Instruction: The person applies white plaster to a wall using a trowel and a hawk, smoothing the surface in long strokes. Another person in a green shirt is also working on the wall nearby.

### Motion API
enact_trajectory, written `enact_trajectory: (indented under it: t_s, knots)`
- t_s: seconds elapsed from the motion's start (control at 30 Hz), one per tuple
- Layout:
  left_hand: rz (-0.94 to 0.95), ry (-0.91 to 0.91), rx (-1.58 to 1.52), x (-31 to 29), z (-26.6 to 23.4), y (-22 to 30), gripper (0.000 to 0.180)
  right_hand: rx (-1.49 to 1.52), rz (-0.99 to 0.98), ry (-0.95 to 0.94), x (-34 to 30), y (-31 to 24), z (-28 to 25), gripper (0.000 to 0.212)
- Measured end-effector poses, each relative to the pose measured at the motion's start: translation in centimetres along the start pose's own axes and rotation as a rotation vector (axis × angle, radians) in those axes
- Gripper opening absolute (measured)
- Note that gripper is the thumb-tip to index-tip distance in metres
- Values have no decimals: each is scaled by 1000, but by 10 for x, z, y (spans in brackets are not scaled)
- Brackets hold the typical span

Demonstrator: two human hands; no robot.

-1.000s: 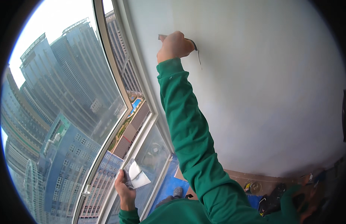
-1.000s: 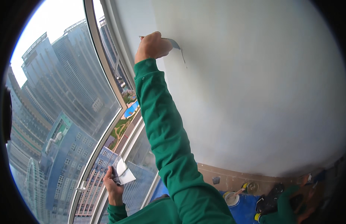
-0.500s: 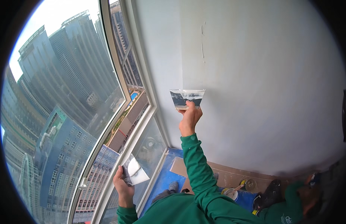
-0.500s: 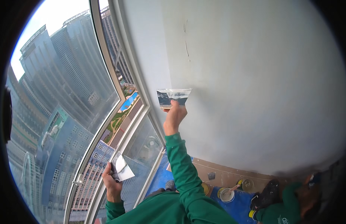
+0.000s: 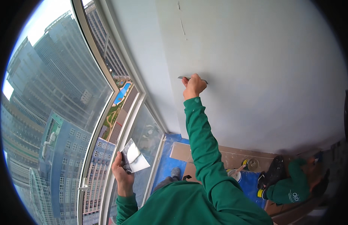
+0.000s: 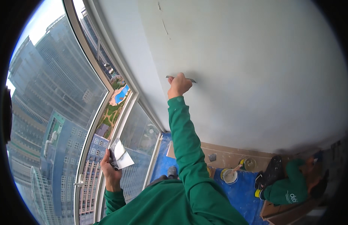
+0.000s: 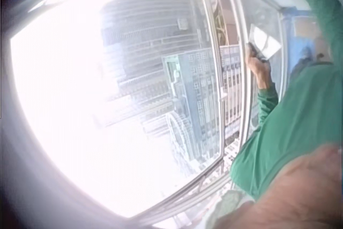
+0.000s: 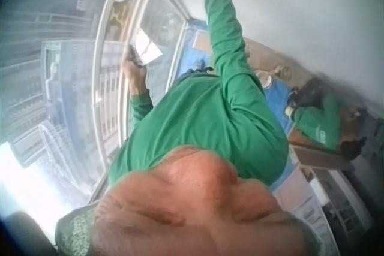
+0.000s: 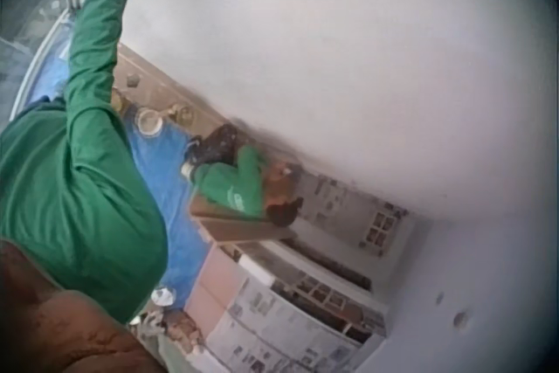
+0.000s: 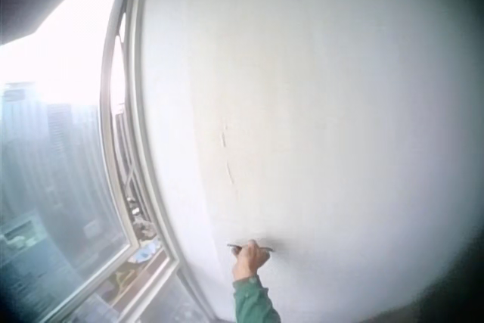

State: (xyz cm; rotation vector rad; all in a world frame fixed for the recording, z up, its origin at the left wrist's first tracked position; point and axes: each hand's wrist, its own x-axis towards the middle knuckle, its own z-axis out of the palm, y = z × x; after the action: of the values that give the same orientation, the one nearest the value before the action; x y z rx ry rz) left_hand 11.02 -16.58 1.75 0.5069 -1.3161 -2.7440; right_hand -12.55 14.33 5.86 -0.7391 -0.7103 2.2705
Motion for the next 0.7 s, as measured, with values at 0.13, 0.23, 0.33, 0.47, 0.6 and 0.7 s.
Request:
enact_trajectory:
  t_s: [0.13,0.23,0.33,0.47,0.6,0.7]
  knots:
    - [-9,65,-15,-2,-1,-1,30,29,-41,-113,-33,-30,26,22]
    - [-7,29,3,4,-10,-3,30,65,-196,-152,-37,32,-29,25]
    - [1,46,-4,4,-13,-6,29,-44,-140,-110,-18,64,-87,31]
    - [-66,13,-9,9,-18,-6,29,-11,-230,-66,-1,58,-78,44]
    - [-50,-8,-6,7,-14,-5,28,-2,-297,-95,-30,25,-25,29]
    - [-51,-15,-21,15,-24,-6,27,103,-374,-176,-72,-30,41,23]
